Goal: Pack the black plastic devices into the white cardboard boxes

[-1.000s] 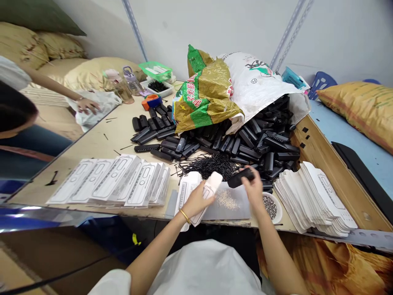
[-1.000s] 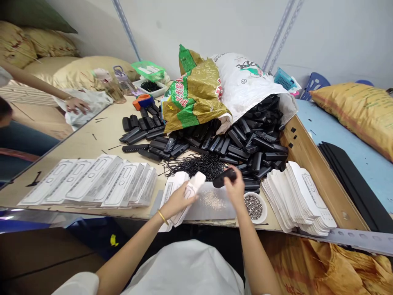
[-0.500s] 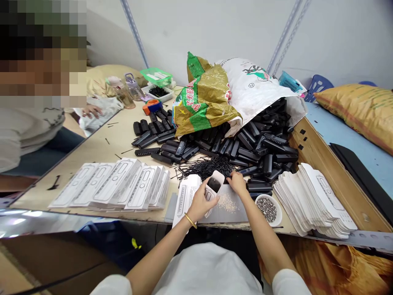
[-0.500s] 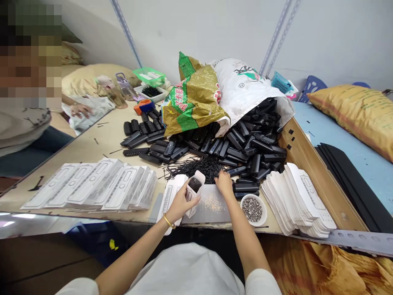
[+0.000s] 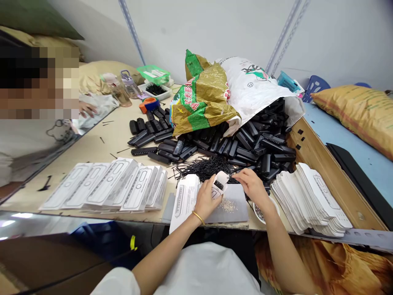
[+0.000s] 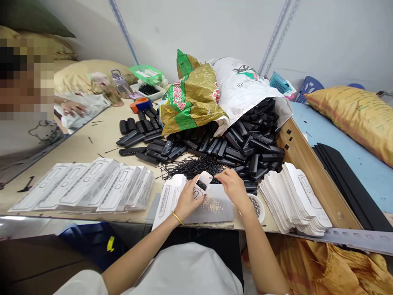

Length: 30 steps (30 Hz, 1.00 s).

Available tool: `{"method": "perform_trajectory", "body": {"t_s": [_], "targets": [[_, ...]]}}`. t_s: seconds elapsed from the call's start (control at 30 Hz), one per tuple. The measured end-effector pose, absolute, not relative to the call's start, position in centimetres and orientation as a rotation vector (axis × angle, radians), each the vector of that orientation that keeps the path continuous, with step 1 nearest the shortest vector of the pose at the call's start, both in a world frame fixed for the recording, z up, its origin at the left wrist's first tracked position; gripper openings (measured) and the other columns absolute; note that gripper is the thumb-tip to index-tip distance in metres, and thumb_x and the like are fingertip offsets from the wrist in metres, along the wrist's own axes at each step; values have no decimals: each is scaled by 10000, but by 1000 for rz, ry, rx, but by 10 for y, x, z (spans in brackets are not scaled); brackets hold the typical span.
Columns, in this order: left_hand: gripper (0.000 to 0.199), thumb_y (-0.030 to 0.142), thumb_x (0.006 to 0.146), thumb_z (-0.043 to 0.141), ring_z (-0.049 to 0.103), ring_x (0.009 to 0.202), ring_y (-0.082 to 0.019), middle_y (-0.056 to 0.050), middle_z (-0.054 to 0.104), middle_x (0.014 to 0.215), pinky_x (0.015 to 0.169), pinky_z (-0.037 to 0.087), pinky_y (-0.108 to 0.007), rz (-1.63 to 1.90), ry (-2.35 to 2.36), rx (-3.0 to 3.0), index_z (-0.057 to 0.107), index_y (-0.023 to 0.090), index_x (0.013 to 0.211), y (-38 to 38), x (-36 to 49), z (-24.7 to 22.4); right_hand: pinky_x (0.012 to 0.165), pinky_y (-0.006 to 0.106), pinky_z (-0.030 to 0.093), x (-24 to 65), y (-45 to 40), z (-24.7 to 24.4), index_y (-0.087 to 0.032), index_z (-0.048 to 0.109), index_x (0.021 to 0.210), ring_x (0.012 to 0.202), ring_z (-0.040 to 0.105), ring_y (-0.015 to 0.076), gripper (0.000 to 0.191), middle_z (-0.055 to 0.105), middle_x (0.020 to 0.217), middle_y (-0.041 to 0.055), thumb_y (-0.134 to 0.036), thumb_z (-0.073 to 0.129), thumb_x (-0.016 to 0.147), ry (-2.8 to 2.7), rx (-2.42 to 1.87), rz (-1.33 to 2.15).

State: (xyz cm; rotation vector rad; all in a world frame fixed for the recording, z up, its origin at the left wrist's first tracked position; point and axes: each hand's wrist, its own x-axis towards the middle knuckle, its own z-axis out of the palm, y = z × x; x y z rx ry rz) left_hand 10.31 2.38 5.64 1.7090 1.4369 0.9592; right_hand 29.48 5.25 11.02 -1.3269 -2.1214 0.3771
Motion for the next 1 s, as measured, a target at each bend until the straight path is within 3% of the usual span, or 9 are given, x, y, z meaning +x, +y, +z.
{"method": "perform_trajectory", "body": {"t_s": [0.17, 0.33, 0.53, 0.8, 0.9, 1.0], "targets": [[701, 189, 718, 594, 463, 1221, -254, -105, 520, 1272, 1060, 342, -442, 1005, 1316, 1711, 359, 191, 1378, 21, 110, 52, 697, 331, 360, 278, 31, 137, -233, 706, 879, 791, 478, 199, 320, 608, 789, 62, -112, 412, 917, -2520, -1301, 154], [701, 191, 732, 573, 408, 1300, -243, -128, 462, 1368, 1108, 284, -443, 1059, 1241, 1678, 321, 167, 1385, 19, 110, 43, 756, 344, 377, 255, 26, 122, -208, 676, 928, 821, 508, 204, 252, 671, 883, 64, -204, 425, 940, -2348, -1308, 288], [687, 243, 784, 550, 352, 1352, -255, -158, 385, 1443, 1119, 275, -452, 1125, 1204, 1688, 267, 156, 1404, 16, 101, 26, 705, 332, 340, 231, 19, 113, -182, 671, 783, 723, 517, 196, 261, 684, 751, 61, -170, 441, 904, -2243, -1445, 173], [700, 246, 789, 566, 363, 1344, -259, -164, 393, 1423, 1114, 287, -450, 1171, 1151, 1678, 250, 177, 1410, 14, 97, 17, 706, 335, 329, 215, 15, 110, -163, 629, 676, 694, 561, 187, 245, 673, 692, 62, -82, 473, 847, -2319, -1573, 206], [704, 243, 789, 565, 339, 1356, -262, -165, 383, 1419, 1114, 279, -456, 1173, 1156, 1657, 238, 177, 1408, 13, 97, 19, 726, 346, 362, 221, 13, 101, -176, 641, 747, 721, 566, 193, 222, 673, 728, 55, -102, 465, 861, -2260, -1451, 297], [649, 249, 790, 577, 392, 1315, -255, -156, 417, 1376, 1081, 322, -445, 1205, 1198, 1623, 276, 187, 1362, 10, 97, 21, 750, 336, 420, 233, 13, 89, -204, 623, 933, 855, 565, 198, 114, 652, 918, 62, -213, 535, 860, -1966, -1297, 420]]}}
